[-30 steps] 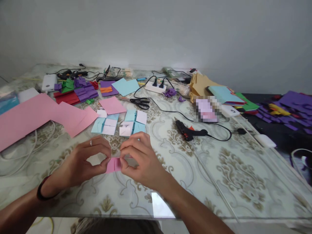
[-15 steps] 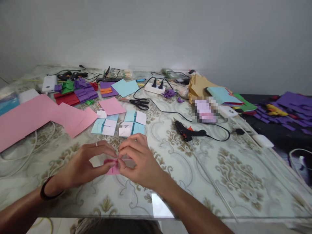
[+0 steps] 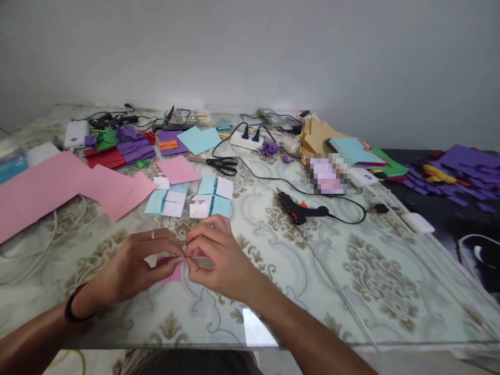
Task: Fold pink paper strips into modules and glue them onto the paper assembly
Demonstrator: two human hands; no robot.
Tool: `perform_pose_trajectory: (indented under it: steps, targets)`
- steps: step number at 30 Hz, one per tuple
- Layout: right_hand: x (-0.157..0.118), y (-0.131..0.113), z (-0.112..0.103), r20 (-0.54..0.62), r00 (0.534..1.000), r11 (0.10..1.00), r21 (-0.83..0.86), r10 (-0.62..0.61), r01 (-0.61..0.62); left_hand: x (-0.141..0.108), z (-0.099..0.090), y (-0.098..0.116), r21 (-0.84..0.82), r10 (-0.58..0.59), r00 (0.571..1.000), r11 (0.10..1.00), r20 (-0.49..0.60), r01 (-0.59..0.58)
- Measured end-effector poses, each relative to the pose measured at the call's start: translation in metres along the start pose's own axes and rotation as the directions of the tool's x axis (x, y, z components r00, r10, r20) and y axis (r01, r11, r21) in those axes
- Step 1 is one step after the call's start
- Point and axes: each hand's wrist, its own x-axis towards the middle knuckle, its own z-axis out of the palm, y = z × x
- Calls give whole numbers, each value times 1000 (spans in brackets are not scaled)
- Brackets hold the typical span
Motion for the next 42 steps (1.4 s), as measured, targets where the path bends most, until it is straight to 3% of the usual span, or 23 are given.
perform_pose_trajectory:
  steps: [3,11,13,15,16,18,20,22,25,28,32,35,38,42]
  targets:
    - [0,0,-1,7,1000,1000,6,-9,9,0,-2,1,22,29,1000,999,0,-29]
    - [6,7,-27,-68,997,999,-28,25,-27,5,-20,-2,36,-68,996,997,-49,70]
    - [6,9,-31,-115,990,996,-24,77,-80,5,-21,-4,66,-75,996,995,-54,78]
    - [5,10,-31,-134,969,978,50,210,-205,4,-18,-6,104,-45,998,993,-48,50]
    - [4,10,-30,-102,947,949,118,304,-292,3,-16,-6,125,-12,999,992,-44,17]
    - [2,10,-25,67,880,844,258,470,-470,1,-11,-7,171,66,997,984,-33,-59]
    - [1,10,-20,261,804,727,343,534,-594,0,-7,-8,232,139,990,964,-26,-129]
    - [1,10,-16,373,757,637,409,537,-654,-1,-5,-8,297,198,979,938,-44,-176]
    - [1,9,-13,410,731,534,501,546,-681,-2,-5,-10,378,251,965,902,-71,-207]
    - [2,8,-11,386,719,493,536,578,-685,-3,-3,-12,397,243,970,893,-25,-214]
    - [3,8,-10,364,711,453,578,602,-679,-4,-1,-11,306,186,981,938,-51,-162]
    - [4,8,-11,341,720,441,609,605,-659,-3,-4,-6,154,72,993,986,-94,-57]
    - [2,9,-12,308,735,471,605,604,-641,-1,-11,-1,-55,-69,997,996,-41,66]
    - [-1,13,-14,274,787,536,606,553,-588,3,-20,0,-309,-168,982,933,83,185]
